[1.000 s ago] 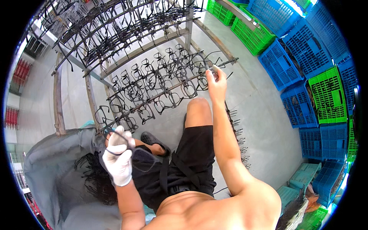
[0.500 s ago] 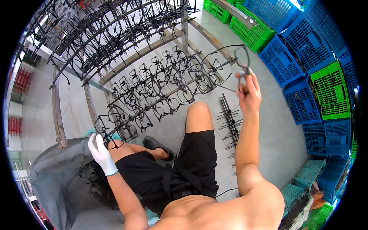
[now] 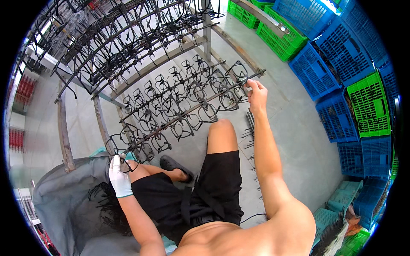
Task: The person sits on a low stool and repeatedly picks up black plastic frames from a large grey bag. They attach each frame to a metal rod on a multi-tiered rack, working methodically to fill the available slots.
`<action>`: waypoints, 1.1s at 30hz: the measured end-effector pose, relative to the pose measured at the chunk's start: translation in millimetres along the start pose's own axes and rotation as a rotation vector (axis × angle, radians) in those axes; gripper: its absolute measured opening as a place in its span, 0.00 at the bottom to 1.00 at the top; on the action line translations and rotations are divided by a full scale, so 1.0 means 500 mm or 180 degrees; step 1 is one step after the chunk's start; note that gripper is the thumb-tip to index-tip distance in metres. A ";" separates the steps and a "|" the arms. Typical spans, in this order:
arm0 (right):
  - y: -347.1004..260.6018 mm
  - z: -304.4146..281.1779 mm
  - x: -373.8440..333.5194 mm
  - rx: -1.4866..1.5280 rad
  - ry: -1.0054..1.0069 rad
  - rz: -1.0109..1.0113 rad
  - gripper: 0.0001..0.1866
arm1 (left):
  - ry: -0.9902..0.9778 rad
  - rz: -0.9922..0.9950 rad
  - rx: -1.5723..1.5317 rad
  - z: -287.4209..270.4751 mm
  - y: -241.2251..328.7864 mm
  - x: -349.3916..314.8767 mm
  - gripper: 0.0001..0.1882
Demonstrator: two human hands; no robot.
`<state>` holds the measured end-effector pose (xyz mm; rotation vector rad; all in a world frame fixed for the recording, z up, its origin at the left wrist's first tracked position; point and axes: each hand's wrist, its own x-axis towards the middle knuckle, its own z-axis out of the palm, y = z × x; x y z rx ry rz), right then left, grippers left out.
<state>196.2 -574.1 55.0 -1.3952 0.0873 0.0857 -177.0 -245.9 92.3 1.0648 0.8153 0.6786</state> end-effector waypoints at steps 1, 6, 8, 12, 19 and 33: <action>-0.005 0.002 -0.006 -0.0109 0.0148 -0.0131 0.13 | 0.0067 0.0057 0.0043 0.003 -0.003 0.000 0.09; -0.014 -0.013 0.003 -0.0662 0.0039 -0.0245 0.15 | 0.0351 0.0213 0.0498 -0.015 -0.003 0.019 0.10; -0.041 -0.033 0.012 -0.1315 0.0018 -0.0636 0.16 | 0.0705 0.0439 0.0836 -0.060 0.006 0.027 0.11; -0.042 -0.131 0.149 -0.2433 -0.0143 -0.1409 0.15 | -0.0177 0.2249 0.5004 -0.128 0.011 0.061 0.13; 0.027 -0.109 0.231 -0.5069 -0.1194 -0.3315 0.20 | -0.0068 0.2436 0.5573 -0.116 0.009 0.094 0.09; -0.261 -0.302 0.227 -0.3672 0.0425 -0.4010 0.17 | 0.0403 0.4287 0.5458 -0.032 0.349 -0.193 0.19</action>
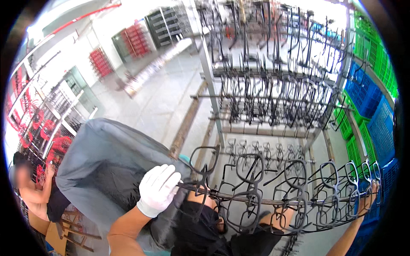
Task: The person sits on a low stool and repeatedly picks up black plastic frames from a large grey bag. They attach each frame to a metal rod on a multi-tiered rack, working methodically to fill the available slots.
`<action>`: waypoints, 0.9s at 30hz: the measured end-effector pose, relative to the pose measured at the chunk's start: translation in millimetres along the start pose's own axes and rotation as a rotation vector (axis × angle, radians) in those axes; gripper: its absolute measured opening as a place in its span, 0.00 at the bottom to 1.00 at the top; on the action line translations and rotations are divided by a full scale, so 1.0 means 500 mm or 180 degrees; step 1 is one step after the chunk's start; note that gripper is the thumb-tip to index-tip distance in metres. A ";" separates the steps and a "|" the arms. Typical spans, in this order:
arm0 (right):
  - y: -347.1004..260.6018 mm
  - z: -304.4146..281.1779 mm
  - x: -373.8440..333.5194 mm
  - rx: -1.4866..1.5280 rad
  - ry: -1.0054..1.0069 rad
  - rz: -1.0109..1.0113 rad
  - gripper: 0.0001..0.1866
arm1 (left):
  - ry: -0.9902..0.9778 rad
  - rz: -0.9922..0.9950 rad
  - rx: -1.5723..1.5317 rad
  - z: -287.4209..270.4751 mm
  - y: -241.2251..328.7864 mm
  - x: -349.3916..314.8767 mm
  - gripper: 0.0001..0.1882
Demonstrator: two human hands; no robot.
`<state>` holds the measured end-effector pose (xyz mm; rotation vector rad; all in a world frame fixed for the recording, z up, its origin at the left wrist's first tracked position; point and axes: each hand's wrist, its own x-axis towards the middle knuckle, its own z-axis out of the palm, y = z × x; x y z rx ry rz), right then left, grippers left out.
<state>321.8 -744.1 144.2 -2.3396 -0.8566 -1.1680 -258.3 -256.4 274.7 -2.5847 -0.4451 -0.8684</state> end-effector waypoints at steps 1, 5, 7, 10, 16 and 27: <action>-0.017 -0.008 0.009 -0.0005 0.0221 -0.0212 0.17 | 0.0231 0.0120 0.0224 -0.027 -0.021 0.022 0.18; 0.076 -0.002 0.032 0.0983 0.0781 0.0354 0.18 | 0.1126 0.0023 0.1428 -0.102 -0.103 0.138 0.20; 0.055 -0.038 0.092 -0.0326 0.1018 -0.0584 0.20 | 0.1374 -0.0023 0.1324 -0.154 -0.137 0.208 0.22; 0.058 -0.092 0.187 0.0361 0.0952 -0.0030 0.19 | 0.1487 -0.0324 0.0680 -0.123 -0.224 0.264 0.17; -0.166 -0.221 0.421 -0.0789 0.1491 -0.0781 0.17 | 0.0777 -0.0881 -0.0032 -0.129 -0.219 0.304 0.18; -0.254 -0.182 0.589 -0.0405 0.0529 -0.0730 0.10 | 0.2055 -0.0671 0.0487 -0.108 -0.134 0.228 0.18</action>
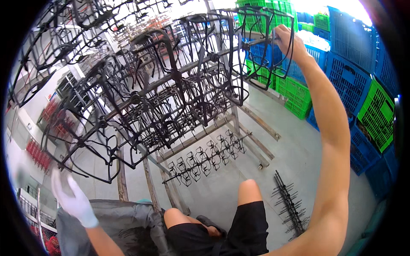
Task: The person sits on a low stool and repeatedly picks up black plastic frames from a large grey bag. They attach each frame to a metal rod on a multi-tiered rack, working methodically to fill the available slots.
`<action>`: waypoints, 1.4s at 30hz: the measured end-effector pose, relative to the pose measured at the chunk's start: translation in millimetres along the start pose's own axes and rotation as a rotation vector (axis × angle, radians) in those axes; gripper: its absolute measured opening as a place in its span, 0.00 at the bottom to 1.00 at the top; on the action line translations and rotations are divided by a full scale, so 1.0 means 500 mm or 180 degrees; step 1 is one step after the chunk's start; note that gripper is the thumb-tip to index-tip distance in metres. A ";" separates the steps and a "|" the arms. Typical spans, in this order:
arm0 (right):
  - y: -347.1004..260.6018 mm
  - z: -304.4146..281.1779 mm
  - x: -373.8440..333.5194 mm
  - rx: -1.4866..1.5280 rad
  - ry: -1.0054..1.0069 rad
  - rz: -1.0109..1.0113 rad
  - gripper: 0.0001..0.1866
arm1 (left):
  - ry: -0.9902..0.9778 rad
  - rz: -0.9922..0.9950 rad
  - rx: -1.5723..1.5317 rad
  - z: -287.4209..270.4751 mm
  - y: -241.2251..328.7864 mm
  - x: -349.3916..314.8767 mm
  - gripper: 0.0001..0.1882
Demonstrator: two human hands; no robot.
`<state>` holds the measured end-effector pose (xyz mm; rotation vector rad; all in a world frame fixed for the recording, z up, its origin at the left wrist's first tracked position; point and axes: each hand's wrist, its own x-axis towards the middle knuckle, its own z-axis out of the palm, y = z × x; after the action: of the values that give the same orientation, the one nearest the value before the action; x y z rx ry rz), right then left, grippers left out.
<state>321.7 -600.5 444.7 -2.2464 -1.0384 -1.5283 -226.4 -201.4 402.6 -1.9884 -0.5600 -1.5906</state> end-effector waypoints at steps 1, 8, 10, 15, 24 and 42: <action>0.000 0.018 -0.015 -0.0050 -0.0122 0.0066 0.09 | 0.0146 -0.0015 -0.0109 -0.013 0.025 -0.043 0.16; -0.036 0.076 -0.188 0.0725 0.1902 0.1037 0.23 | -0.2537 -0.2198 -0.2714 0.104 0.248 -0.403 0.12; -0.141 0.162 -0.336 0.1861 0.2664 0.2594 0.14 | -0.2992 -0.3665 -0.3332 0.214 0.193 -0.485 0.13; -0.389 0.532 -0.526 0.4384 -0.0212 0.5180 0.15 | -0.3233 -0.5879 -0.3284 0.547 0.096 -0.614 0.18; -0.450 0.914 -0.475 0.6262 -0.0340 0.6507 0.35 | -0.2596 -0.6784 -0.2850 0.730 0.036 -0.643 0.32; -0.444 0.543 -0.588 0.6002 0.1545 0.6310 0.08 | -0.1856 -0.6293 -0.4291 0.794 0.003 -0.710 0.13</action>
<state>309.0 -415.8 26.2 -0.4461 0.2957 0.1868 -3.9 50.6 -10.4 -2.8284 -3.0301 -2.6912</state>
